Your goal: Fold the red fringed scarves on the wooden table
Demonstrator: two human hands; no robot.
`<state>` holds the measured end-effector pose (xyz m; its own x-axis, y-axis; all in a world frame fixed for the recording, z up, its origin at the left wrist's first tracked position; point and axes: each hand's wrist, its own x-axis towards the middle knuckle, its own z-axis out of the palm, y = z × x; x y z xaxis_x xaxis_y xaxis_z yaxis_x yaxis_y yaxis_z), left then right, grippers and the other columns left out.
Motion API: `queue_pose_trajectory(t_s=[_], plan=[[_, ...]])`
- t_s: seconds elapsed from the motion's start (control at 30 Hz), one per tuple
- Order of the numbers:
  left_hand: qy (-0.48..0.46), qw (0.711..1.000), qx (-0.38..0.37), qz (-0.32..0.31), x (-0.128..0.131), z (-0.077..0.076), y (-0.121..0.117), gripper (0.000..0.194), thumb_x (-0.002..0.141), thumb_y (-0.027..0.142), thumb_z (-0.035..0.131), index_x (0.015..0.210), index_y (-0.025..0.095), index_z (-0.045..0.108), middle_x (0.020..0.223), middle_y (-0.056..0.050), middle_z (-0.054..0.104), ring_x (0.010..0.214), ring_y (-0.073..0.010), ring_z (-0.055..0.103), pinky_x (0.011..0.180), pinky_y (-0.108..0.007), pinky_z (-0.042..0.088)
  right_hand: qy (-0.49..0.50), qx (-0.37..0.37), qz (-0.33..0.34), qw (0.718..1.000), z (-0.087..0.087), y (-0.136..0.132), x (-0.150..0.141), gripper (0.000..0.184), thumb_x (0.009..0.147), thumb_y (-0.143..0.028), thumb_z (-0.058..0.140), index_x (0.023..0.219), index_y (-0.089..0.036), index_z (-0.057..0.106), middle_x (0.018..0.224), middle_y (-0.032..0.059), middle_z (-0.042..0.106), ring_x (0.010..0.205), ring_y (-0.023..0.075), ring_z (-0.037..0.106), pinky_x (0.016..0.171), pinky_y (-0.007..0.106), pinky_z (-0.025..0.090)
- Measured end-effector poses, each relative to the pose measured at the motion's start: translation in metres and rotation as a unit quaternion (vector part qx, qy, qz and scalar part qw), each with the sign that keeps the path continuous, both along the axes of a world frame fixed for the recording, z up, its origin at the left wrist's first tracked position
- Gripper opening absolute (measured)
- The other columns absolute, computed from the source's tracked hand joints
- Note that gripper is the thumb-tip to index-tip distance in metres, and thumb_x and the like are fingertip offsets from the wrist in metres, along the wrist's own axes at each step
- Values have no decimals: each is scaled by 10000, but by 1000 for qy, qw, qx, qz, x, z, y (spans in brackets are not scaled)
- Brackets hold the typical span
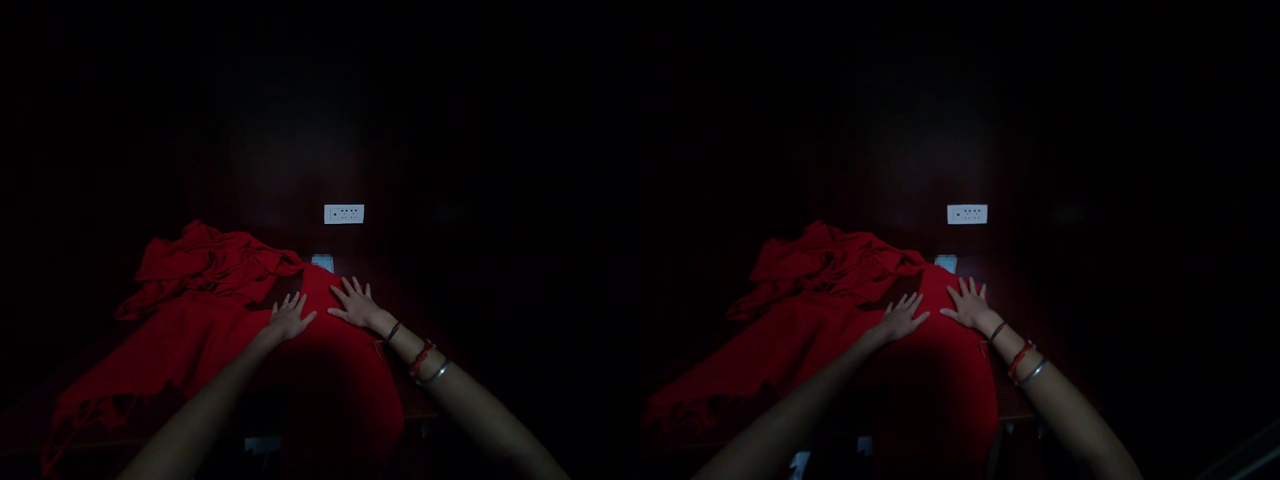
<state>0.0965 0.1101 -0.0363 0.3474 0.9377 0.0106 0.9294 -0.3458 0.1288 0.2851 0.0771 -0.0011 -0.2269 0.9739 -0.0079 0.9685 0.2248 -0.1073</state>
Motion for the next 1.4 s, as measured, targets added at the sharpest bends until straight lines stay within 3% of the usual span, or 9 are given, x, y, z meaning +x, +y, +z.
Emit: queue_pose_trajectory(t_s=[0.1,0.2,0.37,0.7,0.93,1.13,1.23,1.3,1.4], plan=[[-9,999,48,17,1,-5,-9,724,757,596,173,1311,131,135,1349,-79,162,1229,-254,124,954,-487,134,12,-32,63,997,-5,3,-7,727,671,-709,126,1296,-339,98,1385,33,30,1215,340,-49,921,552,16],[-9,993,113,27,1,-10,-24,675,789,534,202,1295,88,196,1325,-107,234,1215,-244,189,956,-458,178,9,-86,30,996,-12,5,-10,726,651,-728,109,1285,-372,98,1385,9,7,1208,360,-43,915,565,4],[1,984,178,8,-1,-14,-39,581,801,475,262,1255,116,313,1289,-109,316,1180,-262,272,932,-451,239,-11,-101,-2,995,-16,11,-9,749,624,-751,120,1278,-392,61,1383,-20,-28,1204,366,-60,904,586,13],[6,976,208,-62,-21,-17,-54,751,727,632,265,1229,79,349,1277,-135,333,1163,-301,286,916,-447,270,-14,-39,35,999,-20,5,-4,682,682,-702,91,1283,-379,92,1383,-11,13,1218,334,-25,928,547,17],[0,981,179,-69,-23,-19,-69,684,749,606,267,1237,133,337,1290,-117,321,1192,-277,237,944,-433,228,-6,-49,27,998,-18,8,-5,683,683,-702,101,1284,-376,92,1383,-13,3,1221,324,-24,931,542,1],[-21,997,41,-62,-27,1,-45,588,804,520,223,1264,158,283,1345,-94,200,1231,-242,115,965,-399,165,9,-41,42,998,-10,-2,-3,653,710,-674,129,1285,-364,126,1384,3,36,1222,321,-35,928,546,5],[-76,996,42,-23,-16,22,-23,567,823,477,186,1246,118,304,1313,-126,272,1206,-226,219,944,-342,229,29,21,35,999,-4,1,6,637,729,-645,188,1289,-343,151,1381,22,71,1224,321,-1,921,555,54],[-104,992,67,5,-4,32,-9,520,820,442,237,1212,119,348,1244,-135,380,1138,-220,348,900,-317,294,41,45,8,998,3,11,12,636,735,-602,294,1282,-284,231,1367,59,149,1220,320,87,927,524,128],[-126,988,60,58,13,33,11,460,784,419,344,1145,143,415,1113,-134,499,1007,-228,478,801,-316,377,74,35,-14,997,18,37,16,498,767,-433,408,1196,-180,416,1257,94,382,1137,246,336,910,343,277]])
